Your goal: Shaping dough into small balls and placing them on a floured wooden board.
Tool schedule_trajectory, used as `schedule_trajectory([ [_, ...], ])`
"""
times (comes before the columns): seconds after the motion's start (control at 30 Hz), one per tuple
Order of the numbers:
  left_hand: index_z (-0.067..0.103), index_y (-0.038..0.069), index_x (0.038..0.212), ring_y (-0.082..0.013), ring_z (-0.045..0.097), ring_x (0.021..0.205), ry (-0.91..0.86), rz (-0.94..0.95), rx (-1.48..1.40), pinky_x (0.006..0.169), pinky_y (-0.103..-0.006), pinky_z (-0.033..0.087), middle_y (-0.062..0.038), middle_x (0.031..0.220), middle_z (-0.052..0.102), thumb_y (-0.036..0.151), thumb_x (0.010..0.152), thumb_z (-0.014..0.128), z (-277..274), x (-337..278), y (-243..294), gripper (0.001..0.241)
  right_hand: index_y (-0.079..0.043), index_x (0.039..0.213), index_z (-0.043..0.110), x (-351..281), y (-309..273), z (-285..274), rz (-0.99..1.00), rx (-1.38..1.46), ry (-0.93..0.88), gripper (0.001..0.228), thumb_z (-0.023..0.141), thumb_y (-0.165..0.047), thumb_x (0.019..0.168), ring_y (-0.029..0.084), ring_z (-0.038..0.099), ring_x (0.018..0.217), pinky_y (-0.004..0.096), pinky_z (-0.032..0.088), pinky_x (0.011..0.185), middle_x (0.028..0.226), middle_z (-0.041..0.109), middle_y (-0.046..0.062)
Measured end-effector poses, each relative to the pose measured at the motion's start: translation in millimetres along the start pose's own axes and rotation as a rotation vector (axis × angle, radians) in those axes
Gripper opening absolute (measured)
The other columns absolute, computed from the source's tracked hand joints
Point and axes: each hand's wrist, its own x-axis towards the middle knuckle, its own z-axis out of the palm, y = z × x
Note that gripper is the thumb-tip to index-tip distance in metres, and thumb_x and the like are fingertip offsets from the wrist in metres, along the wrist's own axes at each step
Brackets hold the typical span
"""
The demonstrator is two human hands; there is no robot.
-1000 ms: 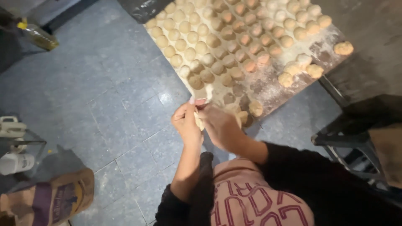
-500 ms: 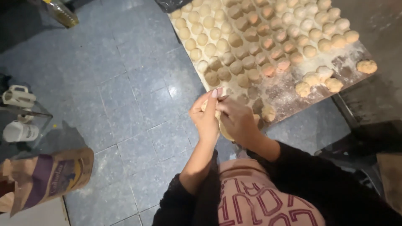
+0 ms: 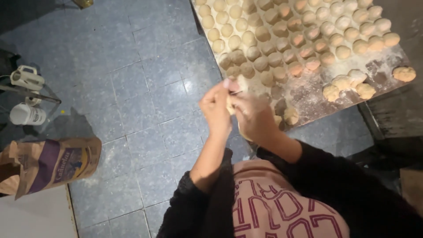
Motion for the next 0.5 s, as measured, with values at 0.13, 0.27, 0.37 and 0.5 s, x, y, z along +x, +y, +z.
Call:
schedule_trajectory([
  [0.13, 0.074, -0.015, 0.121, -0.0234, 0.071, 0.104, -0.226, -0.11, 0.095, 0.092, -0.034, 0.056, -0.023, 0.117, 0.076, 0.009, 0.11, 0.065, -9, -5, 21, 0.028, -0.008, 0.094, 0.074, 8, -4, -8, -0.08, -0.18, -0.112, 0.015, 0.077, 0.003, 0.084, 0.026, 0.07, 0.085, 0.034, 0.054, 0.072, 0.097, 0.071, 0.01],
  [0.27, 0.066, 0.009, 0.131, -0.0125, 0.067, 0.11, -0.42, -0.178, -0.186, 0.095, -0.027, 0.053, -0.008, 0.121, 0.072, 0.025, 0.096, 0.068, 41, -13, 113, 0.039, -0.003, 0.083, 0.059, 47, -15, -25, -0.14, 0.05, -0.078, 0.021, 0.078, -0.007, 0.075, 0.027, 0.064, 0.072, 0.037, 0.05, 0.064, 0.088, 0.063, 0.013],
  [0.37, 0.066, 0.007, 0.128, -0.0165, 0.067, 0.113, -0.306, -0.059, -0.373, 0.098, -0.0305, 0.054, -0.009, 0.123, 0.07, 0.02, 0.095, 0.071, 34, -17, 84, 0.036, -0.003, 0.088, 0.059, 27, -3, -18, -0.003, 0.117, -0.053, 0.021, 0.078, -0.007, 0.079, 0.026, 0.061, 0.07, 0.036, 0.047, 0.062, 0.087, 0.059, 0.013],
  [0.5, 0.074, -0.014, 0.121, -0.0293, 0.07, 0.102, -0.004, -0.015, -0.003, 0.092, -0.0401, 0.058, -0.026, 0.115, 0.074, 0.003, 0.107, 0.065, 4, -4, 15, 0.024, -0.008, 0.102, 0.071, 12, -17, -2, -0.141, -0.276, -0.106, 0.026, 0.079, 0.002, 0.079, 0.031, 0.06, 0.08, 0.041, 0.049, 0.07, 0.091, 0.061, 0.012],
])
